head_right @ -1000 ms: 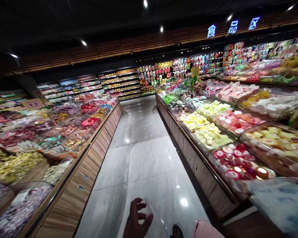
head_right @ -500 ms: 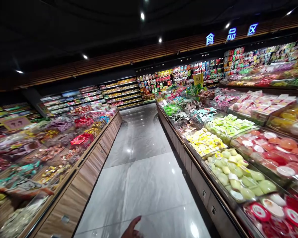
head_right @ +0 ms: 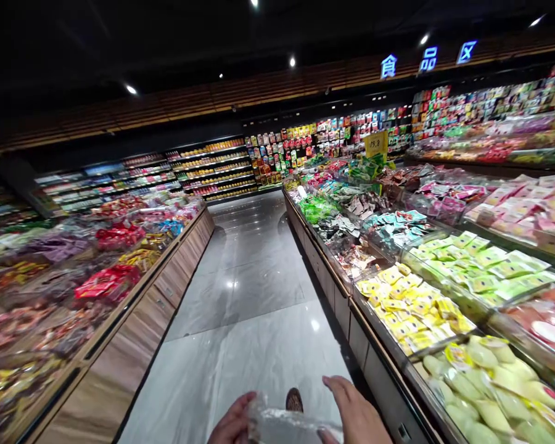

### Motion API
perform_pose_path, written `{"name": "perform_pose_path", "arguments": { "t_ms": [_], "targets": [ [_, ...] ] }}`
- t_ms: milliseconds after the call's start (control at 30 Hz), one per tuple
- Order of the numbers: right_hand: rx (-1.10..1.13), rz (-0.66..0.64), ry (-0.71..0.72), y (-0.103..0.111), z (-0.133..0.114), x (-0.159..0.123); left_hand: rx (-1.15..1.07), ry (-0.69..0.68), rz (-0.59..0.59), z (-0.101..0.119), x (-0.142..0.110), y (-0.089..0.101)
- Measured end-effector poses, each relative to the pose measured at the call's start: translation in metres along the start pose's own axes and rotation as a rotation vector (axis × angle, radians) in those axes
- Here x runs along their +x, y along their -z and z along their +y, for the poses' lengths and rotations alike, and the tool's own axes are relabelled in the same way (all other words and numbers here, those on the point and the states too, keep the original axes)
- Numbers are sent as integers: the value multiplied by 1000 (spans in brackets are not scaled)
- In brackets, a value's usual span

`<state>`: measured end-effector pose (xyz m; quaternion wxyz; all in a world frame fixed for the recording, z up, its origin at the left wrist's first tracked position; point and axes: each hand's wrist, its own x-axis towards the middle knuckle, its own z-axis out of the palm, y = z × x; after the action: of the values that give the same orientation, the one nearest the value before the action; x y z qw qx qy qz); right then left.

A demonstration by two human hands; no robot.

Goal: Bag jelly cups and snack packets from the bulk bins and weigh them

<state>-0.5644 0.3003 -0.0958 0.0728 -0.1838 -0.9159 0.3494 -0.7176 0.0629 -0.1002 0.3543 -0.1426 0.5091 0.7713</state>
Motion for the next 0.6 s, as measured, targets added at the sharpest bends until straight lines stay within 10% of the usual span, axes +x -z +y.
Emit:
{"name": "perform_pose_path", "arguments": {
  "t_ms": [200,367,600],
  "targets": [
    [-1,-92,-32,-14,-30,180,115,-16,-163,102,124,-63],
    [156,30,-148,18,-27,323,423,-18,-302,196,214,-97],
    [156,50,-238,48,2,457,634,111,-508,255,317,-166]
  ]
}}
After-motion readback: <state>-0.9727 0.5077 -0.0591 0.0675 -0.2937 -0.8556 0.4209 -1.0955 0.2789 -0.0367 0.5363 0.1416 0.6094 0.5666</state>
